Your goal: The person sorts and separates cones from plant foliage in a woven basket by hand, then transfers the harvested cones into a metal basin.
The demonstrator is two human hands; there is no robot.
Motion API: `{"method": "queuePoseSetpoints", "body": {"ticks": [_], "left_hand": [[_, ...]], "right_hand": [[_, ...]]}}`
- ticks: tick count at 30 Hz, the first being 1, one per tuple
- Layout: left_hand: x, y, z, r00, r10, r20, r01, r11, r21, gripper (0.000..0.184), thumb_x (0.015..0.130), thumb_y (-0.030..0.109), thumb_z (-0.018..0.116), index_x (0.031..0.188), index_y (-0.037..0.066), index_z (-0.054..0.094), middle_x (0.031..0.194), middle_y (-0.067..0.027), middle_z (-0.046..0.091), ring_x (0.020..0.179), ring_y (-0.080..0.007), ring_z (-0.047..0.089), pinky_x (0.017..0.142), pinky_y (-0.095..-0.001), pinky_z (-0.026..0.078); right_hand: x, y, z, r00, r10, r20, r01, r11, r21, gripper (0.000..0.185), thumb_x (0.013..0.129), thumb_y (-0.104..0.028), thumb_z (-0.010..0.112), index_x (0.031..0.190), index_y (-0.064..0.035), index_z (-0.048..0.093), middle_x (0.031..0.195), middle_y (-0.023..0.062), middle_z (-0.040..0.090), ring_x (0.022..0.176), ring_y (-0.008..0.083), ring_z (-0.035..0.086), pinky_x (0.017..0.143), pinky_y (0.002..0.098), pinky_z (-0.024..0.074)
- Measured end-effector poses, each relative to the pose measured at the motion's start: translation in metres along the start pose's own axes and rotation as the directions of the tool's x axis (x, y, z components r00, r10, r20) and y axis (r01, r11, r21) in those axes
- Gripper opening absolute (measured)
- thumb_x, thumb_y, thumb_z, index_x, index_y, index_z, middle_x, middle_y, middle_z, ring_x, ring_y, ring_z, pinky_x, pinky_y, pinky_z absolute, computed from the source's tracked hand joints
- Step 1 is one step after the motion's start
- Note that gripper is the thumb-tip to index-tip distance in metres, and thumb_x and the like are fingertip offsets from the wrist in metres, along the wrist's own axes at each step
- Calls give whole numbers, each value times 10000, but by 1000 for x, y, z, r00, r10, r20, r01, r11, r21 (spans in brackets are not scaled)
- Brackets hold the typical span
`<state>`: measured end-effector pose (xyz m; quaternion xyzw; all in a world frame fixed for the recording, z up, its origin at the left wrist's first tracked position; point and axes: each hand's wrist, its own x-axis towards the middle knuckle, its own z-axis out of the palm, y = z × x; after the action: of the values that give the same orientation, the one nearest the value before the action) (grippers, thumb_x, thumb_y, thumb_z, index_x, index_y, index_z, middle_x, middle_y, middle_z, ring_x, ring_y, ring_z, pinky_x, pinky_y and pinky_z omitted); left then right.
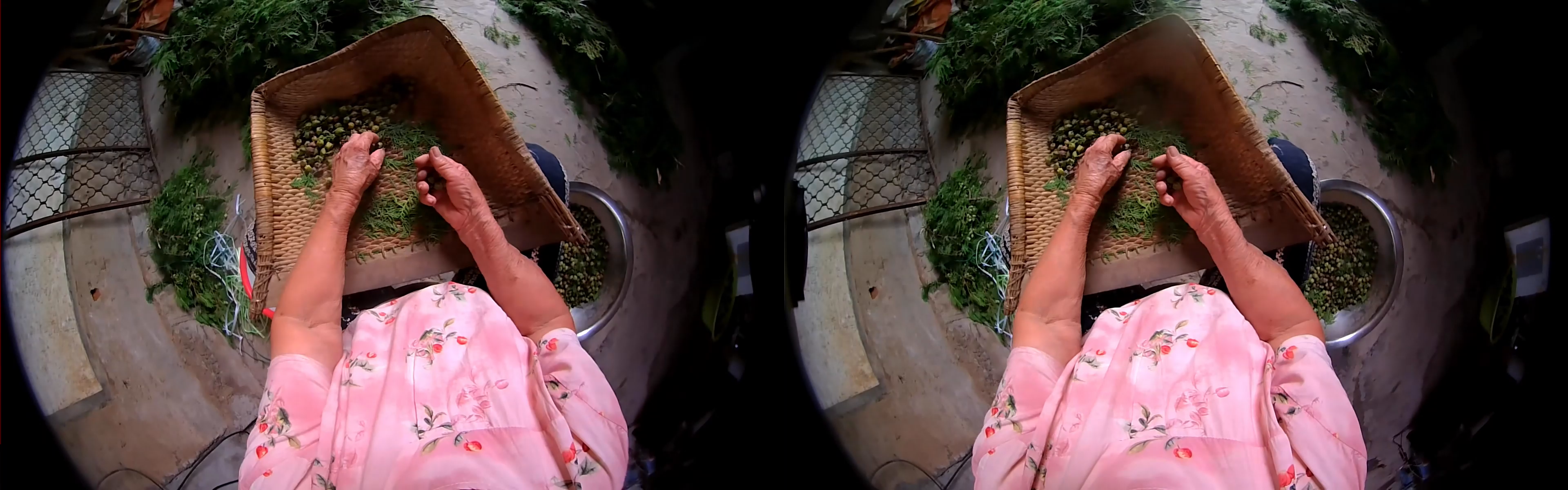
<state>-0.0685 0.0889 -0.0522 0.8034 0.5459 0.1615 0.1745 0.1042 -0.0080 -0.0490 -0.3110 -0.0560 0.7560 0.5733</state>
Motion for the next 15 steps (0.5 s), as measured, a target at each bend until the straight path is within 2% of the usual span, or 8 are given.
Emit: {"method": "queuePoseSetpoints", "body": {"ticks": [5,7,10,15], "left_hand": [[1,2,7,1000,19,-7,-20,999,-34,319,751,246,665,1000,61,593,987,-144,595,923,-331,575,808,-413,467],[2,-1,7,1000,-19,20,20,998,-57,299,751,223,660,996,66,594,975,-145,594,922,-328,574,803,-413,467],[3,6,8,999,37,-25,-38,999,-31,245,765,177,626,984,69,596,967,-148,593,921,-326,574,799,-415,466],[6,7,15,1000,15,-12,-15,999,-29,222,783,144,578,993,75,599,969,-148,592,924,-331,572,808,-421,464]], "right_hand": [[0,-1,0,1000,14,6,-14,1000,-7,304,920,-340,543,917,-39,591,725,22,539,588,110,526,453,223,402],[-1,-1,2,1000,10,7,-10,1000,-13,303,921,-339,542,917,-40,590,727,22,539,589,110,526,454,223,403],[-1,-1,2,1000,9,-14,-9,1000,-6,306,921,-335,545,901,-33,591,715,31,549,579,111,525,446,218,407],[0,0,2,1000,5,-15,-5,1000,-23,307,921,-338,545,897,-35,592,716,27,546,578,111,524,448,218,408]]}}
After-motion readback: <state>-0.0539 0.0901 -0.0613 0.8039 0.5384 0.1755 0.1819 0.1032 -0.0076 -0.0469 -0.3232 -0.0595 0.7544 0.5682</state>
